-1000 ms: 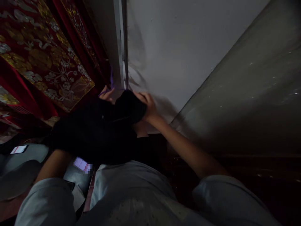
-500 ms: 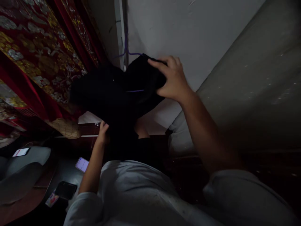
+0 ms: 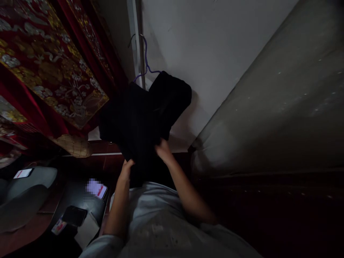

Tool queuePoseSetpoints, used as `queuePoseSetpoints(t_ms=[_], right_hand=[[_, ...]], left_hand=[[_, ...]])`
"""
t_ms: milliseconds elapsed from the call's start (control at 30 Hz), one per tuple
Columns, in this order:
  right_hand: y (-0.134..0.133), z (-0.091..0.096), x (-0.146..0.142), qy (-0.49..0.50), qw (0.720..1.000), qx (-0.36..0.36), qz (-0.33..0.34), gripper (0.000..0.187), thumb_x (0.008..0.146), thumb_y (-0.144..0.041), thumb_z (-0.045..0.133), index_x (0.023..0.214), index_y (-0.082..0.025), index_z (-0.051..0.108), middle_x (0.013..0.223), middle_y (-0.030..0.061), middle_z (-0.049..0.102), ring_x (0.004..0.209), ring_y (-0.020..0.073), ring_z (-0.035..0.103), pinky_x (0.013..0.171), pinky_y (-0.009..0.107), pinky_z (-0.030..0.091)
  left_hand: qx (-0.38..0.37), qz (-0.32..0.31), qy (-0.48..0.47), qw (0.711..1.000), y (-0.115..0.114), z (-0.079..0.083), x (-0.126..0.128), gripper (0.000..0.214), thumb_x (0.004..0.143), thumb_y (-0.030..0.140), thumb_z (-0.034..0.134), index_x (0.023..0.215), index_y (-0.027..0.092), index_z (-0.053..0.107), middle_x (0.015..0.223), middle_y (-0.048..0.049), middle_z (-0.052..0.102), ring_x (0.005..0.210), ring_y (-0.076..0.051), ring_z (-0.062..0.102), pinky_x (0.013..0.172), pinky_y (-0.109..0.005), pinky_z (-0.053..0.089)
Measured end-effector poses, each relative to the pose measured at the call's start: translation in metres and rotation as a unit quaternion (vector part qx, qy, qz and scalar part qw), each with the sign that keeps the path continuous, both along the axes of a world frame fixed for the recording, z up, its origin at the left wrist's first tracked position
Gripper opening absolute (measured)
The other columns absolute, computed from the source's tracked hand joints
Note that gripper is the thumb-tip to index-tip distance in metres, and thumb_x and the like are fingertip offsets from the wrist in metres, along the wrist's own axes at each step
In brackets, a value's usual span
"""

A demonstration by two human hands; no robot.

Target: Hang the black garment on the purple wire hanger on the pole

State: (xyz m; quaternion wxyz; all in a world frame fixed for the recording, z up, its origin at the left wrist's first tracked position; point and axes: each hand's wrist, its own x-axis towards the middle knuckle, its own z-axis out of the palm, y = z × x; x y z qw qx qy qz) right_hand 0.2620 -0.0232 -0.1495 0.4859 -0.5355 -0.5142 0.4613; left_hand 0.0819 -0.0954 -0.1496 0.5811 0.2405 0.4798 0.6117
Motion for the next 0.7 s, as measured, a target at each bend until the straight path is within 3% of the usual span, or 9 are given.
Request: queuePoseSetpoints(t_ms=[67, 133, 200, 267, 367, 467, 533, 600, 700], right_hand=[[-0.009, 0.000, 0.006, -0.025, 0.996, -0.069, 0.057, 0.020, 0.081, -0.038, 0.071, 0.085, -0.019, 0.068, 0.075, 0.0044, 0.071, 0.079, 0.0195, 0.069, 0.071, 0.026, 0.054], [-0.020, 0.003, 0.014, -0.029, 0.989, -0.119, 0.083, 0.026, 0.083, -0.038, 0.070, 0.068, -0.018, 0.064, 0.058, 0.0035, 0.065, 0.058, 0.0156, 0.063, 0.057, 0.022, 0.048], [-0.029, 0.007, 0.020, -0.026, 0.984, -0.145, 0.098, 0.037, 0.086, -0.039, 0.067, 0.058, -0.017, 0.059, 0.051, 0.0044, 0.061, 0.046, 0.0121, 0.055, 0.047, 0.021, 0.042], [-0.035, 0.012, 0.023, -0.019, 0.980, -0.163, 0.109, 0.043, 0.089, -0.040, 0.063, 0.054, -0.016, 0.056, 0.047, 0.0049, 0.059, 0.042, 0.0102, 0.051, 0.044, 0.020, 0.039], [-0.039, 0.021, 0.027, -0.005, 0.977, -0.169, 0.129, 0.052, 0.088, -0.053, 0.063, 0.052, -0.015, 0.058, 0.046, 0.0048, 0.057, 0.042, 0.0090, 0.050, 0.045, 0.020, 0.038], [-0.040, 0.027, 0.028, 0.019, 0.981, -0.136, 0.138, 0.063, 0.075, -0.069, 0.069, 0.046, -0.016, 0.053, 0.042, 0.0020, 0.049, 0.041, 0.0076, 0.044, 0.045, 0.021, 0.034], [-0.040, 0.028, 0.028, 0.039, 0.986, -0.115, 0.113, 0.067, 0.067, -0.075, 0.073, 0.044, -0.019, 0.045, 0.039, -0.0017, 0.040, 0.041, 0.0057, 0.036, 0.044, 0.022, 0.029], [-0.040, 0.029, 0.028, 0.065, 0.990, -0.108, 0.071, 0.070, 0.064, -0.077, 0.074, 0.044, -0.020, 0.040, 0.039, -0.0035, 0.036, 0.042, 0.0045, 0.031, 0.044, 0.022, 0.026], [-0.040, 0.031, 0.030, 0.123, 0.985, -0.113, 0.052, 0.067, 0.060, -0.078, 0.077, 0.053, -0.017, 0.051, 0.045, -0.0037, 0.041, 0.044, 0.0044, 0.034, 0.045, 0.022, 0.026]], left_hand=[[0.026, 0.043, 0.022, 0.999, 0.005, 0.003, -0.010, 0.045, 0.059, 0.029, 0.079, 0.102, 0.018, 0.070, 0.094, -0.0038, 0.074, 0.093, -0.025, 0.071, 0.087, -0.034, 0.055], [0.095, 0.157, 0.084, 0.979, 0.008, 0.002, -0.015, 0.043, 0.068, 0.038, 0.077, 0.105, 0.018, 0.067, 0.102, -0.0046, 0.071, 0.101, -0.024, 0.068, 0.094, -0.033, 0.052], [0.185, 0.286, 0.193, 0.920, 0.005, -0.003, -0.010, 0.048, 0.079, 0.040, 0.075, 0.120, 0.021, 0.060, 0.121, -0.0068, 0.064, 0.117, -0.023, 0.061, 0.105, -0.034, 0.047], [0.267, 0.331, 0.334, 0.841, -0.003, -0.011, 0.003, 0.056, 0.083, 0.037, 0.078, 0.130, 0.023, 0.052, 0.135, -0.0099, 0.054, 0.128, -0.024, 0.053, 0.112, -0.038, 0.041], [0.358, 0.168, 0.477, 0.785, -0.010, -0.023, 0.032, 0.053, 0.084, 0.030, 0.080, 0.129, 0.021, 0.054, 0.132, -0.0125, 0.054, 0.126, -0.027, 0.053, 0.111, -0.042, 0.042], [0.375, -0.012, 0.474, 0.797, -0.006, -0.029, 0.056, 0.031, 0.094, 0.027, 0.067, 0.123, 0.018, 0.057, 0.116, -0.0119, 0.062, 0.110, -0.024, 0.061, 0.098, -0.036, 0.049], [0.363, -0.053, 0.460, 0.808, -0.001, -0.032, 0.065, 0.011, 0.100, 0.027, 0.059, 0.105, 0.017, 0.059, 0.098, -0.0080, 0.064, 0.092, -0.020, 0.063, 0.084, -0.030, 0.050], [0.344, -0.077, 0.470, 0.809, 0.002, -0.033, 0.069, 0.020, 0.104, 0.029, 0.054, 0.087, 0.018, 0.057, 0.082, -0.0039, 0.060, 0.076, -0.016, 0.060, 0.072, -0.026, 0.046], [0.306, -0.108, 0.503, 0.801, -0.002, -0.033, 0.068, 0.035, 0.106, 0.037, 0.053, 0.077, 0.018, 0.055, 0.073, -0.0022, 0.057, 0.067, -0.015, 0.055, 0.065, -0.025, 0.039]])
